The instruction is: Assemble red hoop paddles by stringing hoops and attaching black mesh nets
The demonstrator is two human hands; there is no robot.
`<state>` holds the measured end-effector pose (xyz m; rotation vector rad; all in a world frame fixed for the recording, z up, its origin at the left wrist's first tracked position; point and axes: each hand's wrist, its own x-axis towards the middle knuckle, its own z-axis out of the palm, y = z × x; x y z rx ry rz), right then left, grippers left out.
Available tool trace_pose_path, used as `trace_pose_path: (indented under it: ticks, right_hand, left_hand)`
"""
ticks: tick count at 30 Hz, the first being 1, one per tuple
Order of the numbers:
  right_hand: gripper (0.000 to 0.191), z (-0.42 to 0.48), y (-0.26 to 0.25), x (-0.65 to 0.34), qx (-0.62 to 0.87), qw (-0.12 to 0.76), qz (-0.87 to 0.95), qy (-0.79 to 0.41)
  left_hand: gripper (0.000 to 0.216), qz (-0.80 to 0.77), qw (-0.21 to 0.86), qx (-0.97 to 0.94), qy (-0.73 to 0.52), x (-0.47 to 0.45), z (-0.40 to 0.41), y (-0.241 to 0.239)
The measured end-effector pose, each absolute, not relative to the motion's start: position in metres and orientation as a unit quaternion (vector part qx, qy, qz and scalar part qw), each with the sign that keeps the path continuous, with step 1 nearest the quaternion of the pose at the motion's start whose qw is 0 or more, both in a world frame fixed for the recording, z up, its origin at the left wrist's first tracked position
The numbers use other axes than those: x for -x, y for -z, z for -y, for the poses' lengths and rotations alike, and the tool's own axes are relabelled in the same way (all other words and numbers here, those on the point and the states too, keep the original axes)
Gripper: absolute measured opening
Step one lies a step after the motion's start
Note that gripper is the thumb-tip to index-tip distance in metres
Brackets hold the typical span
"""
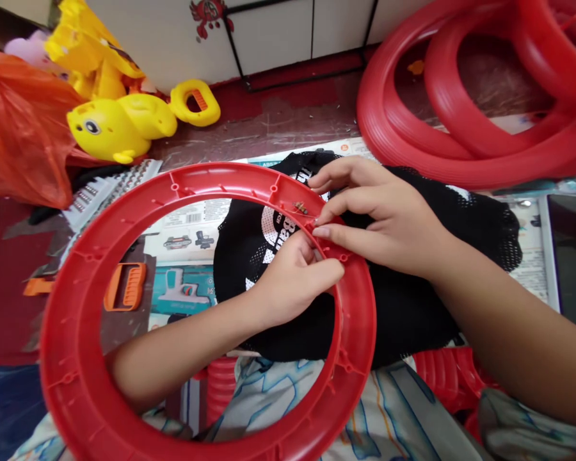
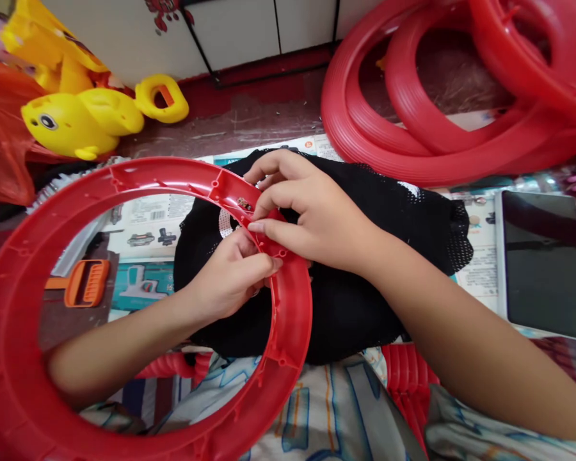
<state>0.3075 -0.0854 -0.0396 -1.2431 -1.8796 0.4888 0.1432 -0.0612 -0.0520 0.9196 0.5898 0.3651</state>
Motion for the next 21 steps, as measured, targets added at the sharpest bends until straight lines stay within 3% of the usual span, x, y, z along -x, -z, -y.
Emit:
trace_pose_path:
  ticks: [8,14,21]
  right_hand:
    - [0.007,0.102,0.026,-0.315,0.443,0.319,0.837,-0.044]
    - [0.009,0.107,0.017,-0.312,0.450,0.262,0.852,-0.060]
    - [0.015,0.107,0.014,-0.308,0.467,0.289,0.829,-0.106]
  left_hand:
    - [0.019,-0.272,0.862,-0.379,-0.201,-0.142,0.061,0.055]
    - [0.022,-0.251,0.880,-0.342,-0.214,-0.144,0.061,0.055]
    - [0.020,-0.229,0.883,-0.353,-0.208,-0.146,0.060,0.052]
